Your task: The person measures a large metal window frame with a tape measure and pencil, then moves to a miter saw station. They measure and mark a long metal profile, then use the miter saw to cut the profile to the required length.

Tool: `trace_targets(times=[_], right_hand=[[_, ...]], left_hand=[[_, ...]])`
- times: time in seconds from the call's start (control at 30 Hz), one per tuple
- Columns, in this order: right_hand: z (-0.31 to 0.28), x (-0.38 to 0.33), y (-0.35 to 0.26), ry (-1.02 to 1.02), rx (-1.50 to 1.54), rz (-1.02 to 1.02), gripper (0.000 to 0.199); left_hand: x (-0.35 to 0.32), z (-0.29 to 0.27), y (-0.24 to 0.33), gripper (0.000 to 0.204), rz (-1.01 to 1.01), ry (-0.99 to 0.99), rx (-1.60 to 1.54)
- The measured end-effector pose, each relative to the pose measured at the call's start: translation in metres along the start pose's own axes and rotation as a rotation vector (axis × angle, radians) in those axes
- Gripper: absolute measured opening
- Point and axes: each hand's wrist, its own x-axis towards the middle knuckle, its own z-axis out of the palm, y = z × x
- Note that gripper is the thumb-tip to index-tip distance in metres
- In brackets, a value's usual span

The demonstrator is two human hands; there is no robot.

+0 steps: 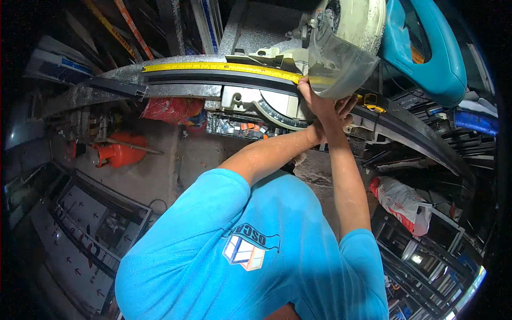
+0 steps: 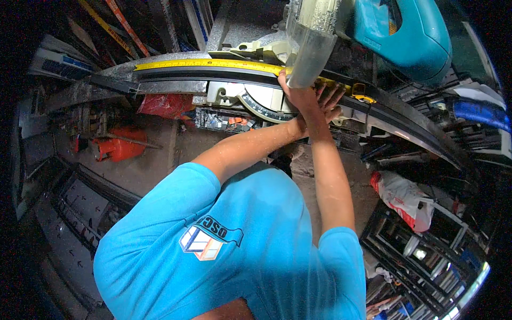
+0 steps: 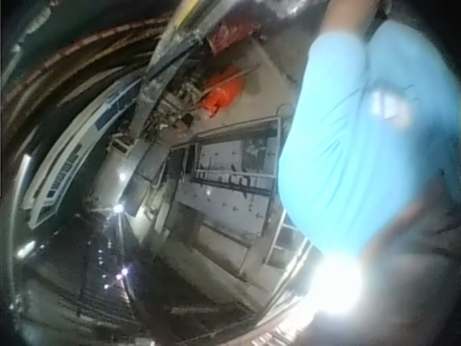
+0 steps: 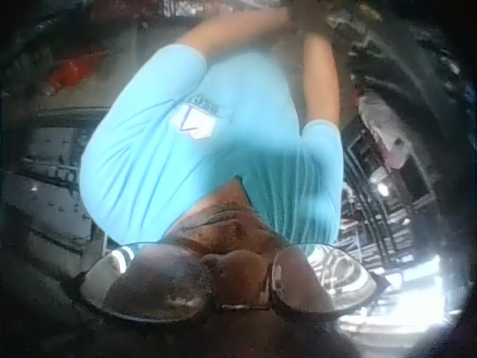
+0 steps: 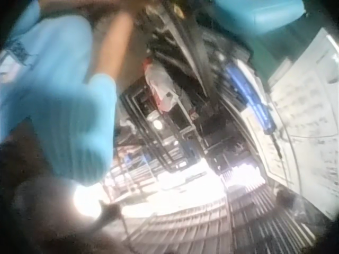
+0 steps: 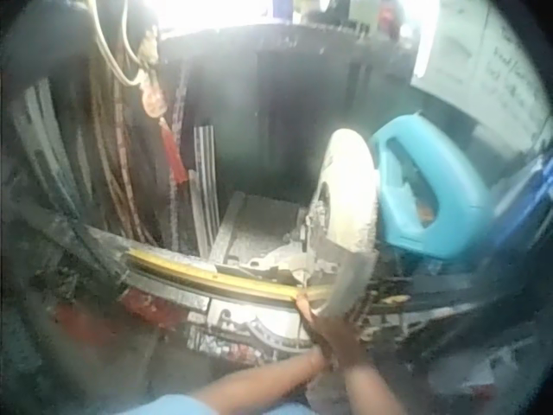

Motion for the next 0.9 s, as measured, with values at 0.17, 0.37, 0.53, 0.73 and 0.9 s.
trace_targets(times=[0.17, 0.37, 0.53, 0.73, 0.9], right_hand=[[0.004, -0.003, 0.005, -0.042, -0.073, -0.019, 0.021], [0.009, -0.006, 0.012, 0.0, -0.051, 0.008, 0.015], [0.001, 0.0, 0.0, -0.06, 0.128, 0.138, 0.018], [-0.001, 0.003, -0.003, -0.025, 0.142, 0.123, 0.016], [-0.001, 0.001, 0.002, -0.03, 0.088, 0.114, 0.017]], left_hand=[[0.0, 0.0, 0.0, 0.043, 0.005, -0.006, 0.003], [0.002, -0.001, 0.0, 0.045, 0.012, -0.008, 0.006], [0.002, -0.002, -0.001, 0.046, 0.015, -0.011, 0.009], [-0.001, -0.004, -0.001, 0.048, 0.014, -0.014, 0.02], [0.0, -0.006, -0.002, 0.049, 0.015, -0.028, 0.055]])
